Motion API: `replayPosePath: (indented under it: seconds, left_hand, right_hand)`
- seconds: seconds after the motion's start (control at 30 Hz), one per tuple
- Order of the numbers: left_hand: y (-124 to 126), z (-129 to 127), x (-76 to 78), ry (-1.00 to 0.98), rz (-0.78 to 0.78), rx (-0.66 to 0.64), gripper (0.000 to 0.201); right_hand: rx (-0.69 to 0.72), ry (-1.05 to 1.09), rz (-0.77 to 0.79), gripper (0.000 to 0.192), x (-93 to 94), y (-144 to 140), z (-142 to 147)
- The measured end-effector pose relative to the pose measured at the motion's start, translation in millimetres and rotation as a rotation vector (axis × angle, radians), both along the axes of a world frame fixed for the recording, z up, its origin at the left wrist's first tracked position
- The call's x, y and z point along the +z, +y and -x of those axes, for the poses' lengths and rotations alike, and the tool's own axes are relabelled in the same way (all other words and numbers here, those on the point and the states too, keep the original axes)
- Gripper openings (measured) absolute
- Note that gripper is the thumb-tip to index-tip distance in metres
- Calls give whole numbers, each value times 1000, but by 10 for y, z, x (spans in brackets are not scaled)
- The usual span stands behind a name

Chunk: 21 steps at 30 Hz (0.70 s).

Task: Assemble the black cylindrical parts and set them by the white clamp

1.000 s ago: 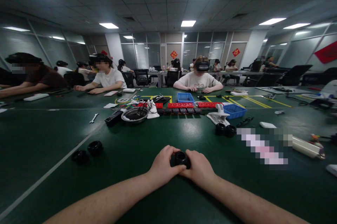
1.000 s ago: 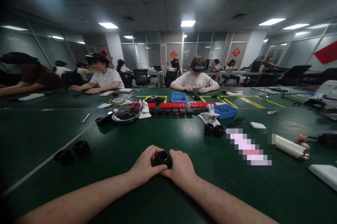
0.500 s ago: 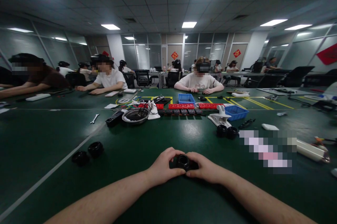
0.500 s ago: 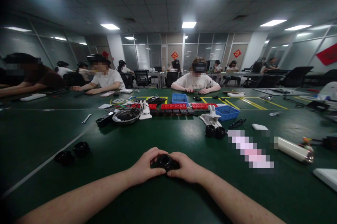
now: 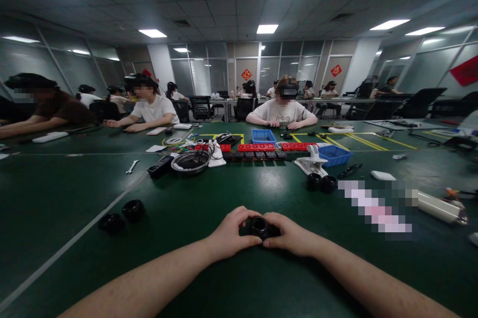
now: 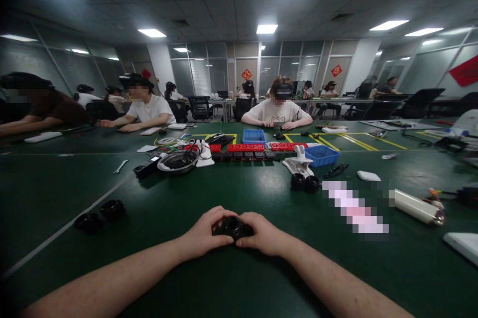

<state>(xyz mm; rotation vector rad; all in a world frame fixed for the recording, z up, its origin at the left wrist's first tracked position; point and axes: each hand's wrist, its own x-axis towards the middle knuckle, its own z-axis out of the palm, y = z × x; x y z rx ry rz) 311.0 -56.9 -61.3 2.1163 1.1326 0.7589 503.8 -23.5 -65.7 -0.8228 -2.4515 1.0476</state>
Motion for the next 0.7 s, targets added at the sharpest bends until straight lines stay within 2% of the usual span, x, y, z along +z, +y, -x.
replayPosePath:
  seconds: [0.27, 0.47, 0.57, 0.7]
  left_hand:
    - [4, -5, 7, 12, -2, 2, 39]
    - [-32, -53, 29, 38, 0, 69, 37]
    - [-70, -91, 13, 39, -10, 153, 36]
    - [-99, -122, -28, 28, -44, 262, 34]
  right_hand:
    - [-33, -20, 12, 30, 26, -14, 16]
    - [-135, -36, 67, 31, -20, -18, 37]
    - [-265, -79, -20, 36, -79, -68, 99]
    - [-480, -208, -223, 33, -128, -173, 209]
